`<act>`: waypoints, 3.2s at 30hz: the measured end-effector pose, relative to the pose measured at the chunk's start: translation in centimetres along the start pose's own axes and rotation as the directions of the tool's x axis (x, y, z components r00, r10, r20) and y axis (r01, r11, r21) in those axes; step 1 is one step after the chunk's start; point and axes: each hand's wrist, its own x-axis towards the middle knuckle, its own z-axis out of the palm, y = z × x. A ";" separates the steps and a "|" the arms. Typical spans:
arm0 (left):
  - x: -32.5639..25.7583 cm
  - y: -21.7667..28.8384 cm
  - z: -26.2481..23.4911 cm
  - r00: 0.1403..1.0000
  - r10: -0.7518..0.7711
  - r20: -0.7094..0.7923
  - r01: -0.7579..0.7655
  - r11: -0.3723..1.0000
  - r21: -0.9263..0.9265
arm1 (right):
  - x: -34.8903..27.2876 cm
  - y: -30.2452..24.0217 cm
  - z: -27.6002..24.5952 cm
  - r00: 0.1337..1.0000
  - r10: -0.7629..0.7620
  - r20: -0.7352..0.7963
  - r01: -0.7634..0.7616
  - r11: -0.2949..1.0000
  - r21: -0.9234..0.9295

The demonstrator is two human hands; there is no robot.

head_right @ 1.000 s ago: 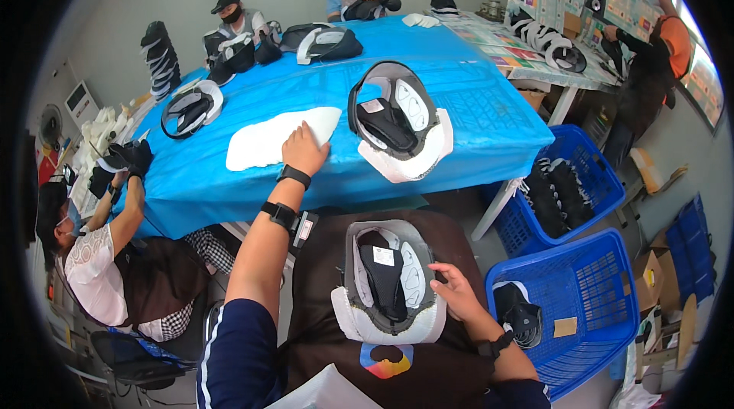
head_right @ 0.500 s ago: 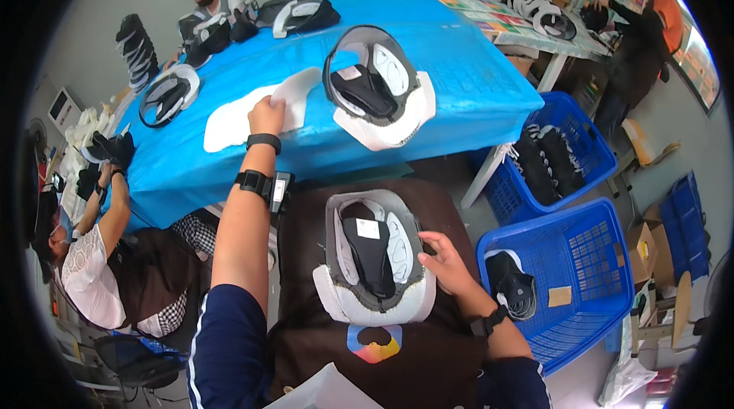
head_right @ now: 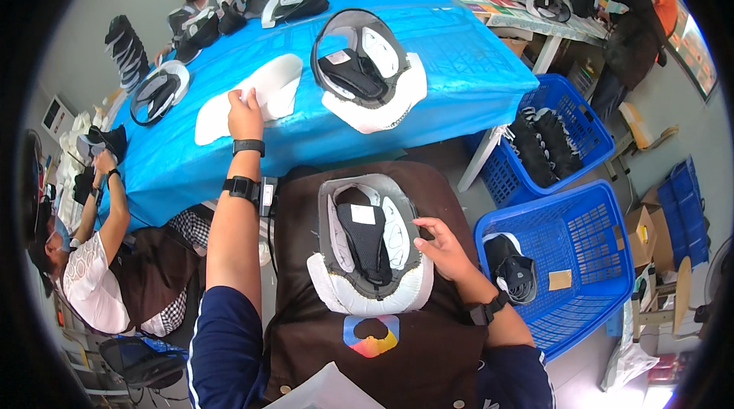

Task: The person places a lining into the interior of a shoe upper and presses it down by hand before placing the shoe upper into a blue plastic basket.

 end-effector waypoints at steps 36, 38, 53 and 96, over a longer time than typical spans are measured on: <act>-19.5 8.5 -12.6 0.560 0.541 0.628 0.543 0.333 -0.771 | 1.5 -7.6 11.5 0.707 -0.550 0.444 0.704 0.490 -0.514; -19.4 8.9 -12.6 0.598 0.527 0.604 0.454 0.398 -0.797 | 1.2 -7.7 13.0 0.751 -0.551 0.364 0.638 0.463 -0.615; -18.2 7.9 -12.8 0.648 0.618 0.446 0.066 0.537 -0.841 | 1.3 -6.7 10.6 0.941 -0.330 0.074 0.332 0.855 -0.399; -19.3 9.3 -12.4 0.550 0.627 0.552 -0.256 0.755 -0.604 | 2.6 -6.1 8.6 0.851 -0.509 -0.125 0.437 0.821 -0.368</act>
